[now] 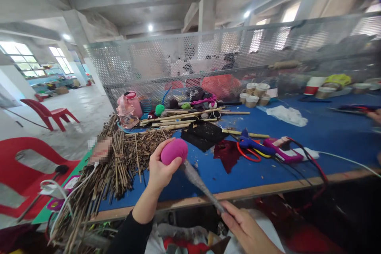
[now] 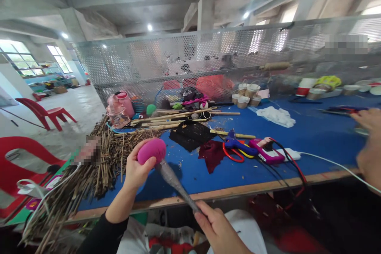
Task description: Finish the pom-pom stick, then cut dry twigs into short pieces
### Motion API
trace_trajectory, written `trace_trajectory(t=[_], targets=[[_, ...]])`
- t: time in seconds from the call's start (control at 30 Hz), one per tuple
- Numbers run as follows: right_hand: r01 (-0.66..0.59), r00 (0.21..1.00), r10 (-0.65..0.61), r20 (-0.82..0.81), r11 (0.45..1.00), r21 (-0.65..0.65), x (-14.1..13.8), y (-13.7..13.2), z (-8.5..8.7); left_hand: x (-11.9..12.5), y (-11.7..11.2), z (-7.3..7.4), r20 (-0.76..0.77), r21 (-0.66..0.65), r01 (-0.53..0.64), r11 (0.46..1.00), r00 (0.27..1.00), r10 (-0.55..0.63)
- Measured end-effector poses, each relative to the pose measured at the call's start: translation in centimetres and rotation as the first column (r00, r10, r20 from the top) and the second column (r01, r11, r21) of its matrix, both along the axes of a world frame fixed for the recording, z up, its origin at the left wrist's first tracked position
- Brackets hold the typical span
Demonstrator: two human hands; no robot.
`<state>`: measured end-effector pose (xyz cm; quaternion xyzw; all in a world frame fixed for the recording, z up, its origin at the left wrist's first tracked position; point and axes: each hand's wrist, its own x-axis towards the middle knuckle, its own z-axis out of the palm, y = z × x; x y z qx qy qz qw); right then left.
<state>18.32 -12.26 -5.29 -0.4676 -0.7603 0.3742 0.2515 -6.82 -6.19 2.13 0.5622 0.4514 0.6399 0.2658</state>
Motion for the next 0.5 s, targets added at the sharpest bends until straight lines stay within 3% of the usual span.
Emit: trace_trajectory(t=[0.1,0.23,0.37,0.5], targets=[[-0.007,1.0,0.007,-0.017,0.999,0.041,-0.2,0.4,0.3,0.3,-0.6,0.4,-0.057,-0.074,-0.001,0.997,0.998,-0.004],[0.016,1.0,-0.016,-0.004,0.997,0.079,0.2,0.7,-0.2,0.9,-1.2,-0.7,0.028,-0.079,-0.115,0.99,0.993,0.118],[-0.007,0.999,0.006,0.036,0.999,0.049,0.7,0.4,-1.2,1.1,-1.3,-2.0,0.056,-0.088,-0.066,0.994,0.996,0.071],[-0.057,0.996,0.058,0.069,0.998,-0.017,0.7,0.1,-0.2,1.1,-1.2,-2.2,0.077,-0.096,-0.044,0.994,0.996,0.051]])
